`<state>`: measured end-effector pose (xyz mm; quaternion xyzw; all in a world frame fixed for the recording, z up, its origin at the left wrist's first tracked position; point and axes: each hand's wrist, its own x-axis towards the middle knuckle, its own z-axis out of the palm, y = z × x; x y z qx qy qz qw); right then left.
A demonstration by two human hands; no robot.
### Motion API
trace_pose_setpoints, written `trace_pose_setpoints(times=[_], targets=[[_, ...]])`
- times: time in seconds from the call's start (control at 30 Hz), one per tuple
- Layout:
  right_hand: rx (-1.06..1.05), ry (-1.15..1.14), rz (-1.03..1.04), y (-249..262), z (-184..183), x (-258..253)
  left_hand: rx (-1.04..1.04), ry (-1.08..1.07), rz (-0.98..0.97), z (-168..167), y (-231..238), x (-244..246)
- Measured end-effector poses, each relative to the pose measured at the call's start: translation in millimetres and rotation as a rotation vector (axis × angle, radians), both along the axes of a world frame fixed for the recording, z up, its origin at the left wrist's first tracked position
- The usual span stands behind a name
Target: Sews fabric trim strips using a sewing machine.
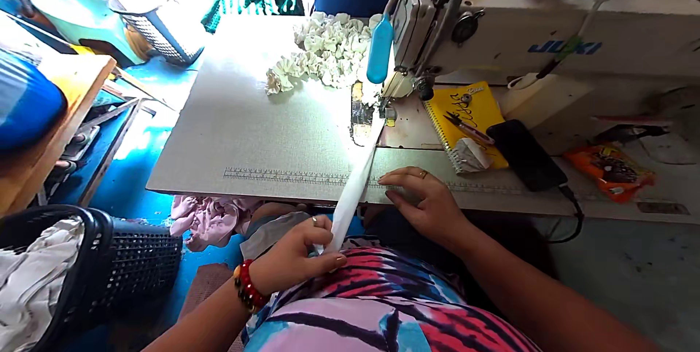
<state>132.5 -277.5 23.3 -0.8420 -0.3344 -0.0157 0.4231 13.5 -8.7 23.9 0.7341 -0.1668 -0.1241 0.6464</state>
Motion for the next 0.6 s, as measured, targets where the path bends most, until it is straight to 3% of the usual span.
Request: trace_pose_setpoints(times=[0.07, 0.2, 0.37, 0.6], targets=[[-0.004, -0.032, 0.065, 8.5, 8.3, -1.8, 0.122, -0.154, 0.082, 7.7, 7.4, -3.9], [0.028, -0.094, 0.151, 26.8, 21.4, 0.3, 0.026, -0.105, 0.143, 9.3, 12.4, -1.0], [-0.042, -0.183, 0.318, 49.6, 34.2, 5.8, 0.34, -0.246, 0.191, 24.3, 12.3, -4.6], [-0.064, -0.266, 0.456, 77.3, 37.2, 8.4, 0.523, -0.501, 0.32, 27.5, 17.1, -14.8]])
